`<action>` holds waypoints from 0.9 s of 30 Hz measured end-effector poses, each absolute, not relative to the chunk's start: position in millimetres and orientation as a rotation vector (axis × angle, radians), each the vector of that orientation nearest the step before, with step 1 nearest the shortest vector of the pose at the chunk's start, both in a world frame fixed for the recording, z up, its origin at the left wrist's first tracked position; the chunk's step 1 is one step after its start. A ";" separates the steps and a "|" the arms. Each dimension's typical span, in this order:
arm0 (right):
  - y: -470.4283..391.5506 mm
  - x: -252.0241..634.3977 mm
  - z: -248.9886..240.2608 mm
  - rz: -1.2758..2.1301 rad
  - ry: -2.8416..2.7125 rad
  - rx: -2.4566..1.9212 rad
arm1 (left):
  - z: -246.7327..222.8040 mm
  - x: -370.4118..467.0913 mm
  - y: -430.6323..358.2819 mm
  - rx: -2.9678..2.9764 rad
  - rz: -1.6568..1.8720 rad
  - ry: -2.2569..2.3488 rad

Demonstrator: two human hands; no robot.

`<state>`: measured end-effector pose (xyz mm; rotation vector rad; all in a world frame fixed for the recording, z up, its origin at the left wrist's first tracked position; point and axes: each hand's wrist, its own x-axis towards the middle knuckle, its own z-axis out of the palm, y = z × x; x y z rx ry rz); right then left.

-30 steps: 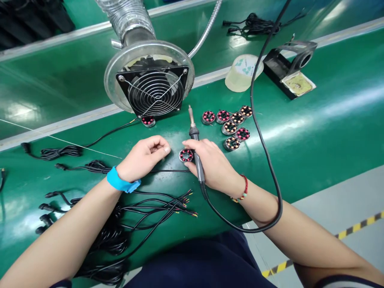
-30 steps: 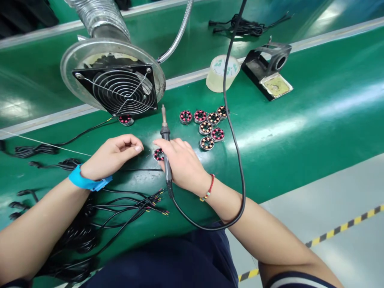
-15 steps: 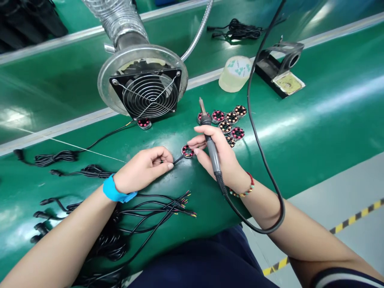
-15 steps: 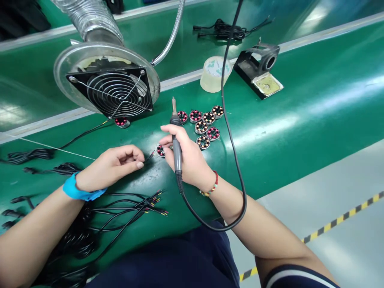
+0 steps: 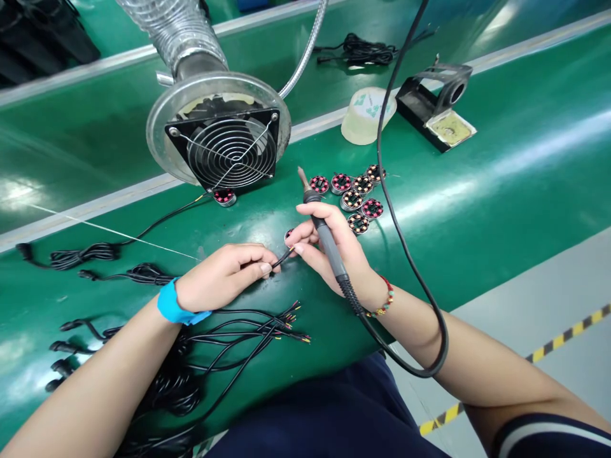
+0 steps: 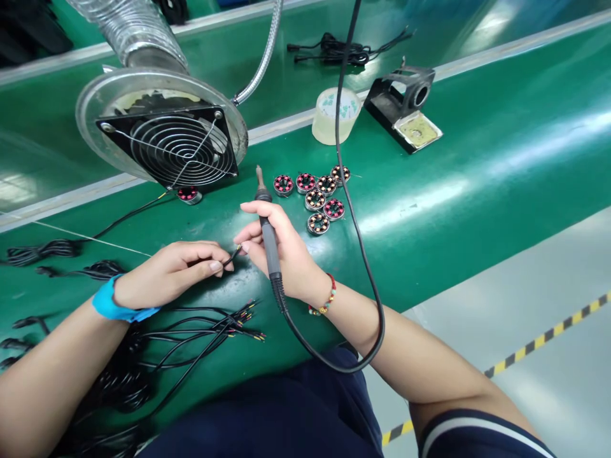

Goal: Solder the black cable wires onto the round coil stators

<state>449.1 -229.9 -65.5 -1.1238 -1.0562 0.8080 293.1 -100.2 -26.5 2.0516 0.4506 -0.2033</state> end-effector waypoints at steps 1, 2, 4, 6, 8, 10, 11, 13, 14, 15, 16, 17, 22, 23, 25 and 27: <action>-229.9 449.5 -65.4 0.830 -1.053 -1.090 | -26.2 292.7 -100.2 2.047 -0.210 0.450; -229.9 449.9 -65.2 0.843 -1.052 -1.066 | -26.1 292.3 -100.0 2.043 -0.214 0.446; -230.2 450.5 -64.5 0.852 -1.052 -1.051 | -26.2 291.4 -99.7 2.036 -0.220 0.427; -230.5 450.8 -63.8 0.850 -1.055 -1.065 | -27.1 290.9 -100.3 2.032 -0.220 0.421; -230.7 450.8 -63.7 0.840 -1.056 -1.078 | -28.8 291.5 -102.7 2.001 -0.137 0.482; -230.4 450.2 -64.7 0.838 -1.050 -1.076 | -30.5 294.1 -107.2 1.881 0.068 0.600; -230.1 449.6 -65.5 0.842 -1.044 -1.072 | -31.0 296.1 -110.2 1.786 0.193 0.654; -229.1 448.0 -67.3 0.858 -1.028 -1.070 | -31.2 300.7 -116.5 1.601 0.394 0.694; -228.5 447.1 -68.1 0.862 -1.021 -1.074 | -30.8 302.9 -119.5 1.540 0.450 0.687; -228.0 446.1 -68.8 0.863 -1.018 -1.082 | -30.3 304.7 -122.3 1.505 0.480 0.670; -227.5 445.2 -69.3 0.861 -1.019 -1.088 | -29.7 306.1 -124.6 1.491 0.483 0.650; -227.1 444.3 -69.5 0.855 -1.026 -1.091 | -29.1 307.1 -126.5 1.486 0.476 0.631; -227.0 441.1 -68.6 0.779 -1.106 -1.097 | -28.5 307.5 -130.5 1.480 0.424 0.577; -227.1 440.6 -68.5 0.765 -1.121 -1.105 | -28.9 307.3 -130.7 1.485 0.411 0.572; -227.3 440.0 -68.3 0.745 -1.145 -1.111 | -29.9 306.9 -130.7 1.504 0.372 0.566; -227.1 439.9 -68.4 0.719 -1.167 -1.105 | -30.7 305.8 -129.9 1.545 0.333 0.558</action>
